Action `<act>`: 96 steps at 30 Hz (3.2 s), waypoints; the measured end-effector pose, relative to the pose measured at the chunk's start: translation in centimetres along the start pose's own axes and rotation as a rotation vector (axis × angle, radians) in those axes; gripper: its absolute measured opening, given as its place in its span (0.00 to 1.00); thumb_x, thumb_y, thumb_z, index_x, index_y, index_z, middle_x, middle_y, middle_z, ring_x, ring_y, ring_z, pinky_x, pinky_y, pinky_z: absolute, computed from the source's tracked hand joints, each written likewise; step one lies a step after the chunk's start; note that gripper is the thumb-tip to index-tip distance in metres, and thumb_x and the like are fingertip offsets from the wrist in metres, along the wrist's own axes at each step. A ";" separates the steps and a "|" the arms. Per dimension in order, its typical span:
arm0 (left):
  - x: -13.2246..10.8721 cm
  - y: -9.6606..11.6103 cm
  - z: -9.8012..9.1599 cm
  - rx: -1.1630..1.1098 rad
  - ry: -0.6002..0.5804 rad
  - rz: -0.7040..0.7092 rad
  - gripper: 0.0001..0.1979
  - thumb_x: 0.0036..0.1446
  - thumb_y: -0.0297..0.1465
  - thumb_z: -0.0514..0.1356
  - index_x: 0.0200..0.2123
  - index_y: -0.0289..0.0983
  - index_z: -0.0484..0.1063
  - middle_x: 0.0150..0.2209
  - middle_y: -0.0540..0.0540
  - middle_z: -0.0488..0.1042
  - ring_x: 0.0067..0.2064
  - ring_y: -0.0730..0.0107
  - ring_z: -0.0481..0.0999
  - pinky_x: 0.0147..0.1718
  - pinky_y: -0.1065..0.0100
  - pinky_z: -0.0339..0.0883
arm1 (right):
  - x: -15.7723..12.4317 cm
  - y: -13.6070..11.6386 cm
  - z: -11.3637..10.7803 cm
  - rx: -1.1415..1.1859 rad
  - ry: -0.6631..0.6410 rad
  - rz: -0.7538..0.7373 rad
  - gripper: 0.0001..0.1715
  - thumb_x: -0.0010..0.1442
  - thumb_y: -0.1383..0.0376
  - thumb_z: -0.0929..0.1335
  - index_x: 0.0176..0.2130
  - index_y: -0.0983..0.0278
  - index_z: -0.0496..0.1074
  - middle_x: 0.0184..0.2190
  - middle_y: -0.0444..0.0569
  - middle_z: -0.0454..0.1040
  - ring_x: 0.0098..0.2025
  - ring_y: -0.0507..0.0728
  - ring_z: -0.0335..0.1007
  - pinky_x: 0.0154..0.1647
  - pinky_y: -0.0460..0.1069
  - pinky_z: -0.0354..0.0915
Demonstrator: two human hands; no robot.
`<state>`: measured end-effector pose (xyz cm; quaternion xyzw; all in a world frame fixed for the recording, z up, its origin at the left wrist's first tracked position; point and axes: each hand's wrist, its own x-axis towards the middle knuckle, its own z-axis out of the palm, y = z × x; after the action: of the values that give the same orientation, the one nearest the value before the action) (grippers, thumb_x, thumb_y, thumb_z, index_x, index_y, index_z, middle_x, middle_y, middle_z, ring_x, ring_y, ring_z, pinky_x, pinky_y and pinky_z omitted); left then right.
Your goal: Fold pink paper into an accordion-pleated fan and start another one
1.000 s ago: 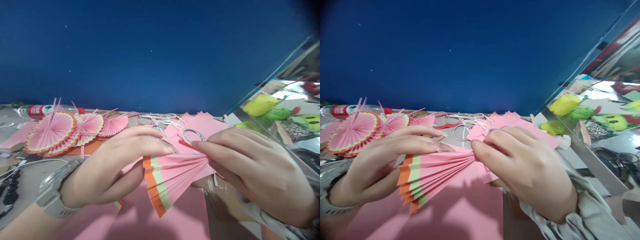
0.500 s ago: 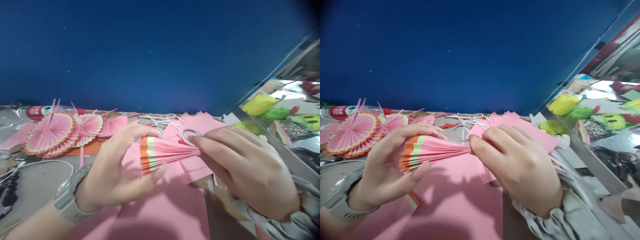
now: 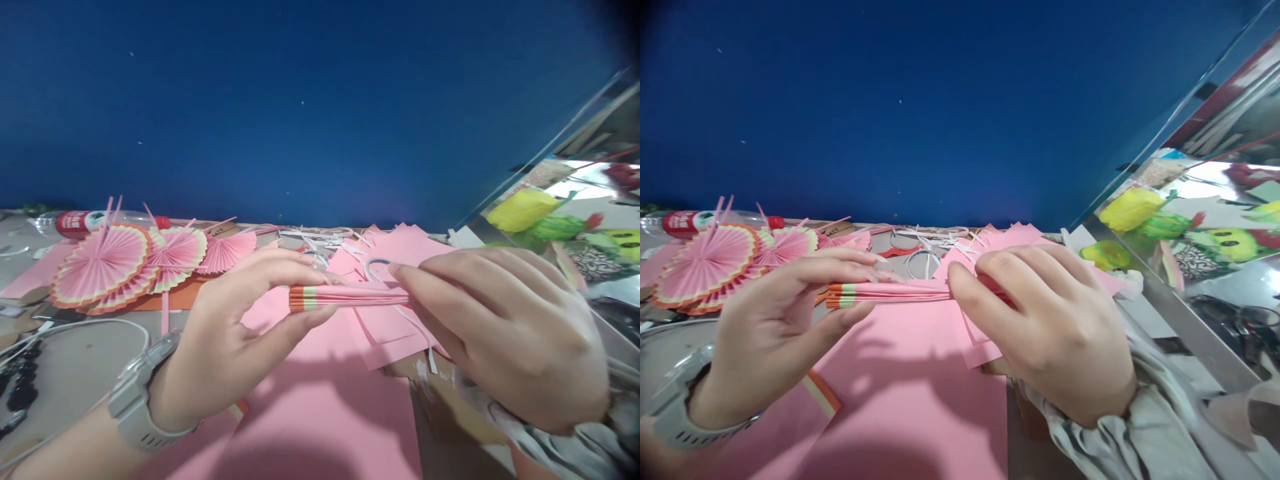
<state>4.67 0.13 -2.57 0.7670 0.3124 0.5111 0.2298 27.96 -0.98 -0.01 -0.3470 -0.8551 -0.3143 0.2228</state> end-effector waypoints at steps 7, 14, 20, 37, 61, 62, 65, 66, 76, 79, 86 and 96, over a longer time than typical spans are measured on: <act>-0.1 -0.2 -0.6 0.204 -0.002 0.159 0.12 0.51 0.24 0.64 0.40 0.38 0.71 0.39 0.49 0.77 0.46 0.67 0.73 0.51 0.63 0.64 | -0.1 -0.1 0.2 0.040 -0.021 0.023 0.10 0.58 0.70 0.65 0.42 0.66 0.68 0.32 0.52 0.73 0.34 0.59 0.68 0.36 0.55 0.65; 0.0 -0.1 -0.8 0.291 -0.020 0.248 0.08 0.52 0.25 0.63 0.38 0.37 0.71 0.36 0.48 0.79 0.45 0.66 0.75 0.53 0.60 0.62 | 0.7 -1.5 0.2 0.268 0.000 0.076 0.10 0.61 0.68 0.64 0.43 0.67 0.68 0.40 0.53 0.74 0.45 0.58 0.68 0.49 0.55 0.64; 0.0 -0.1 -0.4 0.261 -0.058 0.291 0.07 0.53 0.25 0.62 0.38 0.36 0.72 0.37 0.46 0.79 0.45 0.65 0.76 0.54 0.60 0.61 | 1.4 -3.1 0.1 0.399 0.001 0.096 0.11 0.57 0.72 0.67 0.42 0.67 0.68 0.35 0.49 0.76 0.40 0.56 0.70 0.43 0.55 0.67; 0.1 0.1 -0.1 0.169 -0.086 0.239 0.06 0.52 0.29 0.64 0.35 0.36 0.72 0.32 0.48 0.78 0.43 0.64 0.76 0.50 0.59 0.64 | 1.0 -4.1 -0.6 0.212 0.020 0.098 0.06 0.58 0.73 0.64 0.38 0.67 0.67 0.31 0.49 0.76 0.33 0.57 0.69 0.36 0.54 0.63; 0.6 0.5 -0.5 0.195 -0.098 0.401 0.04 0.53 0.24 0.62 0.34 0.34 0.71 0.30 0.48 0.78 0.40 0.69 0.76 0.42 0.67 0.72 | 1.4 -4.1 -1.0 0.313 -0.027 0.154 0.07 0.58 0.73 0.64 0.37 0.63 0.68 0.29 0.44 0.76 0.31 0.55 0.70 0.36 0.53 0.62; 0.6 0.5 -0.5 0.188 -0.105 0.396 0.04 0.53 0.24 0.62 0.34 0.34 0.71 0.30 0.48 0.78 0.40 0.69 0.76 0.42 0.67 0.72 | 1.4 -4.1 -1.1 0.323 -0.031 0.156 0.07 0.59 0.73 0.63 0.36 0.63 0.68 0.29 0.44 0.76 0.31 0.55 0.70 0.36 0.53 0.62; 0.6 0.5 -0.5 0.138 -0.169 0.373 0.05 0.54 0.22 0.60 0.35 0.36 0.70 0.30 0.49 0.78 0.39 0.70 0.76 0.41 0.67 0.73 | 1.6 -4.1 -1.3 0.376 -0.041 0.180 0.07 0.60 0.72 0.62 0.34 0.63 0.68 0.27 0.44 0.75 0.30 0.54 0.70 0.35 0.52 0.62; 0.6 0.4 -0.5 0.112 -0.197 0.375 0.06 0.54 0.21 0.59 0.35 0.36 0.70 0.30 0.48 0.78 0.39 0.70 0.76 0.41 0.66 0.73 | 1.7 -4.1 -1.4 0.397 -0.040 0.187 0.07 0.61 0.72 0.62 0.33 0.63 0.67 0.27 0.43 0.75 0.30 0.53 0.69 0.35 0.52 0.62; 0.6 0.4 -0.6 0.076 -0.233 0.323 0.09 0.53 0.20 0.60 0.38 0.36 0.70 0.33 0.48 0.78 0.39 0.71 0.76 0.40 0.70 0.73 | 1.4 -4.5 -1.4 0.402 -0.088 0.222 0.07 0.63 0.68 0.61 0.34 0.62 0.68 0.30 0.42 0.75 0.33 0.53 0.69 0.39 0.52 0.62; 0.6 0.4 -0.8 0.087 -0.218 0.314 0.09 0.54 0.22 0.59 0.39 0.37 0.70 0.35 0.47 0.78 0.41 0.69 0.76 0.38 0.69 0.74 | 1.2 -4.3 -1.7 0.368 -0.114 0.278 0.05 0.62 0.67 0.63 0.35 0.62 0.68 0.30 0.42 0.75 0.33 0.52 0.68 0.41 0.51 0.61; 0.8 0.2 -0.8 0.018 -0.253 0.307 0.10 0.51 0.19 0.61 0.39 0.33 0.71 0.34 0.45 0.78 0.40 0.68 0.76 0.39 0.69 0.73 | 1.2 -4.0 -2.1 0.344 -0.119 0.267 0.06 0.59 0.69 0.64 0.31 0.63 0.70 0.25 0.42 0.71 0.29 0.52 0.65 0.39 0.51 0.60; 1.0 0.1 -1.0 0.061 -0.280 0.392 0.06 0.54 0.19 0.58 0.37 0.27 0.72 0.33 0.42 0.77 0.39 0.69 0.76 0.38 0.69 0.72 | 1.3 -3.8 -1.9 0.299 -0.055 0.150 0.04 0.56 0.72 0.66 0.34 0.64 0.70 0.29 0.44 0.75 0.32 0.54 0.68 0.43 0.53 0.60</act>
<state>4.00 0.81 -1.51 0.8830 0.1378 0.4249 0.1440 24.58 -3.82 0.63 -0.3814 -0.8698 -0.1565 0.2711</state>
